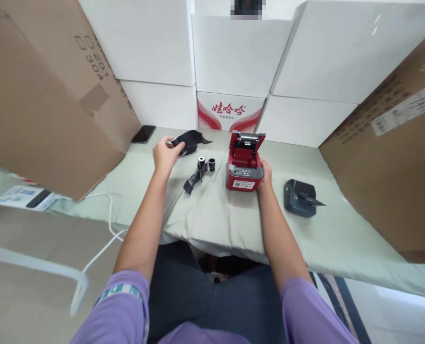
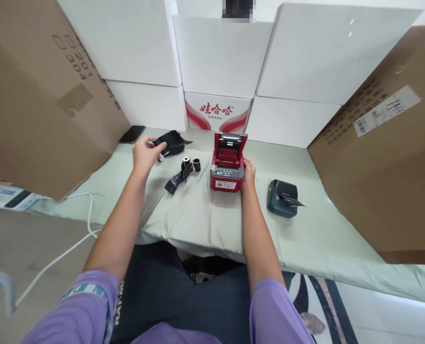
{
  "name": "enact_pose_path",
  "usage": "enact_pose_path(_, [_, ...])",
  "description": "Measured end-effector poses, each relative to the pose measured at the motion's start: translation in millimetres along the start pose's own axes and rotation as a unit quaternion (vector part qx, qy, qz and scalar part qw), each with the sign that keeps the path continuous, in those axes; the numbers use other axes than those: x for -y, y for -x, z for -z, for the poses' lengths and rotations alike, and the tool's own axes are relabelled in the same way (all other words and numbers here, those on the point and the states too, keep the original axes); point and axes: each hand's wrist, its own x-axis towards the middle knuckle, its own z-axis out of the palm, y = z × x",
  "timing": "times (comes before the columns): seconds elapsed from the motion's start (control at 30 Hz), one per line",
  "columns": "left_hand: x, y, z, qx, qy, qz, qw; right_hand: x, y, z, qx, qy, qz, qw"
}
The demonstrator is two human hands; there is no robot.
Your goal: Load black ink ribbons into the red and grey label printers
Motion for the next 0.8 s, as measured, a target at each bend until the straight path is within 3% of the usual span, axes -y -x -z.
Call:
enact_pose_path(0.1, [21.9, -2.7, -1.2, -0.015, -0.070, 0.051, 0.996, 2.2, 0.4, -1.6, -0.018, -0.041, -0.021, 0.999])
enact_pose_path(0.23, [39.2, 11.5, -13.3, -0.006, -0.146, 0.080, 0.986, 5.3, 0.5, -3.8, -0.028, -0.056, -0.042, 0.997])
enact_pose_path(0.4, [53.4, 29.0, -25.3, 0.024, -0.200, 0.020, 0.979, 4.8, 0.8, -3.8, -0.032, -0.051, -0.042, 0.997])
enact_pose_path(0.57, [56.6, 30.0, -21.5, 0.040, -0.210, 0.001, 0.977, 3.3, 1.3, -3.3, -0.024, -0.039, -0.047, 0.998])
enact_pose_path(0.7, [51.6, 34.5, -14.3, -0.013, -0.182, -0.011, 0.983, 4.0, 0.7, -3.2, -0.028, -0.043, -0.053, 0.997])
enact_pose_path(0.8, [42.2, 40.1, -11.2, -0.032, -0.129, -0.072, 0.989, 4.2, 0.2, -2.6, -0.025, -0.041, -0.054, 0.997])
